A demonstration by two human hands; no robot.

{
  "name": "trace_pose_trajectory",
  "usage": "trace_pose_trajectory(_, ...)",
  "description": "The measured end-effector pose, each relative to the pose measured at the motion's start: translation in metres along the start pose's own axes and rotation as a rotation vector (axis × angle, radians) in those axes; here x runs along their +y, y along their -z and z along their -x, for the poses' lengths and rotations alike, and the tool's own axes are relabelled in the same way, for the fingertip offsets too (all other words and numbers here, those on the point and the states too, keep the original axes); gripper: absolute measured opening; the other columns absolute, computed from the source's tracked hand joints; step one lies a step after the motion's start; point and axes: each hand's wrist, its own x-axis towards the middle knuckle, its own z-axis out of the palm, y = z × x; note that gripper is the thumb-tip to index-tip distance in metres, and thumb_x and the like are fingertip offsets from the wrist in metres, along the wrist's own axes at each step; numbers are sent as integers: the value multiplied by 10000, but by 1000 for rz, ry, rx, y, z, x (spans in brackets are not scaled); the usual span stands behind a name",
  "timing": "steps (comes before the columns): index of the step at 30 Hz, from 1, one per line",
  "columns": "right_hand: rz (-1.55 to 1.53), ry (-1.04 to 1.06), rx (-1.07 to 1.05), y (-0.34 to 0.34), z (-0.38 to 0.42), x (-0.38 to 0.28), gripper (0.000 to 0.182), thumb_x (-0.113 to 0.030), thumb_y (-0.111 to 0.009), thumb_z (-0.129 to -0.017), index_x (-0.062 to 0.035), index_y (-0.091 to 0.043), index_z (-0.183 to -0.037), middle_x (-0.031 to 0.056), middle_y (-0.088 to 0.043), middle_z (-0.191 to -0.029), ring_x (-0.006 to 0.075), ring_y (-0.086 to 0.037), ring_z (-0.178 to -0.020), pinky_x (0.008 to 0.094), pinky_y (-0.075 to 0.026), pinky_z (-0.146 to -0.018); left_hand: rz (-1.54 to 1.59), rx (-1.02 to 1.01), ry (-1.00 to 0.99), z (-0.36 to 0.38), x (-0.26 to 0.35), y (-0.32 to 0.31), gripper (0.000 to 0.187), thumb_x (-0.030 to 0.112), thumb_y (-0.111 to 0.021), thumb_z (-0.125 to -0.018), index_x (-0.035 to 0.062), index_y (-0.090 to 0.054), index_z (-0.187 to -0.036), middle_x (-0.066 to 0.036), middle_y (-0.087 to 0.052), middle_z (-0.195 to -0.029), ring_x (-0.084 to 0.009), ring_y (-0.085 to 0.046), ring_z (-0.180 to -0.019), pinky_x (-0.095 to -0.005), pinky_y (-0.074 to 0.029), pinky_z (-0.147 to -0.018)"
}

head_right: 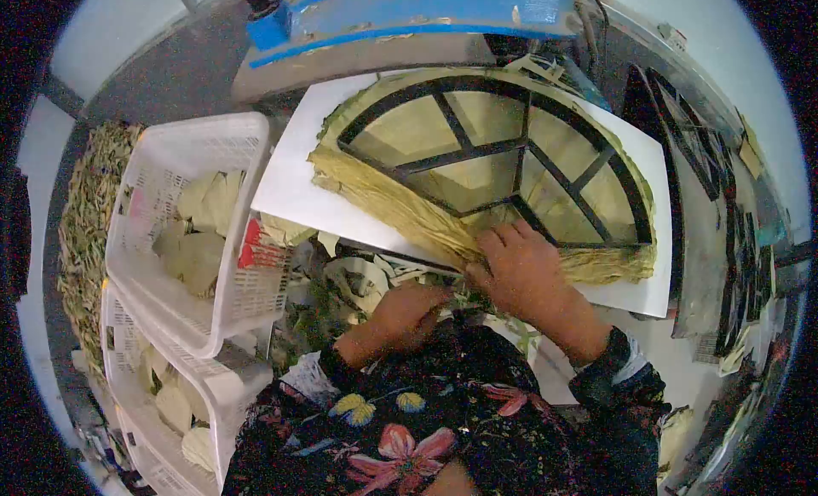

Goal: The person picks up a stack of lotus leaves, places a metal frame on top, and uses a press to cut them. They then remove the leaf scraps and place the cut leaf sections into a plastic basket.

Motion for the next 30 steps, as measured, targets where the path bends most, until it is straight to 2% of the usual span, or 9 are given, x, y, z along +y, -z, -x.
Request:
trace_pose_trajectory(2, 7, -75, -40, -2, 0, -1, 354, -207, -650, -739, -26, -541, -1023, 151, -573, -959, 329, -543, -899, 406, -456, -760, 45, -64, 113, 1, 1, -2, 228, 43, -572, -761, 28, -572, -989, -158, -622, -869, -335, -604, -762, -406, -490, -663)
trace_pose_trajectory(4, 9, -134, -81, -1, -2, -5, 345, -205, -651, -738, -29, -546, -1017, 152, -574, -946, 333, -544, -896, 409, -453, -756, 121, -127, 179, 2, 0, -5, 351, 69, -574, -747, 52, -531, -1095, -174, -593, -908, -368, -567, -892, -428, -473, -722)
trace_pose_trajectory(11, -219, -96, 12, 4, -2, 4, 257, -201, -616, -784, -29, -571, -970, 162, -586, -908, 365, -551, -846, 438, -443, -728, 368, 89, 220, -9, 8, -12, 300, 104, -536, -857, 28, -510, -1146, -144, -621, -950, -295, -623, -841, -359, -492, -695)
trace_pose_trajectory(13, -211, -106, 16, 6, -6, 3, 225, -205, -601, -796, -23, -564, -923, 149, -586, -839, 367, -565, -800, 434, -461, -707, 804, 173, 419, -16, 8, -14, 265, 142, -499, -904, 9, -497, -1133, -132, -633, -856, -225, -644, -711, -314, -497, -603)
trace_pose_trajectory(14, -207, -118, 23, 6, -8, 2, 207, -210, -587, -808, -17, -556, -876, 137, -587, -769, 368, -579, -754, 429, -479, -685, 805, 176, 417, -18, 7, -13, 265, 142, -499, -904, 9, -497, -1133, -132, -633, -856, -225, -644, -711, -314, -497, -603)
trace_pose_trajectory(16, -98, -152, 14, 5, -8, -2, 179, -200, -572, -819, -25, -543, -848, 140, -585, -759, 362, -584, -736, 425, -486, -648, 1165, 102, 647, -23, 4, -8, 292, 156, -442, -931, -12, -467, -1168, -119, -622, -859, -187, -637, -691, -307, -507, -583)
trace_pose_trajectory(23, 415, -143, 1, -24, -10, 17, 107, -166, -529, -822, -73, -508, -774, 115, -589, -695, 260, -617, -588, 384, -501, -491, 1264, 94, 822, -46, 12, 9, 327, 267, -435, -934, -24, -504, -1068, -145, -622, -839, -213, -636, -652, -297, -500, -525)
trace_pose_trajectory(27, 294, -183, 130, -17, -14, 9, 93, -163, -538, -804, -84, -507, -764, 81, -586, -651, 229, -624, -560, 368, -498, -464, 1300, 129, 929, -61, 4, 3, 312, 299, -450, -921, -2, -520, -965, -157, -627, -808, -213, -624, -610, -292, -484, -489)
trace_pose_trajectory(30, 435, -100, 127, -20, -14, 13, 109, -179, -545, -807, -91, -507, -755, 69, -583, -615, 229, -631, -569, 364, -489, -444, 1293, 181, 939, -71, 0, -15, 288, 285, -451, -916, 7, -526, -912, -151, -629, -749, -202, -601, -543, -288, -460, -444)
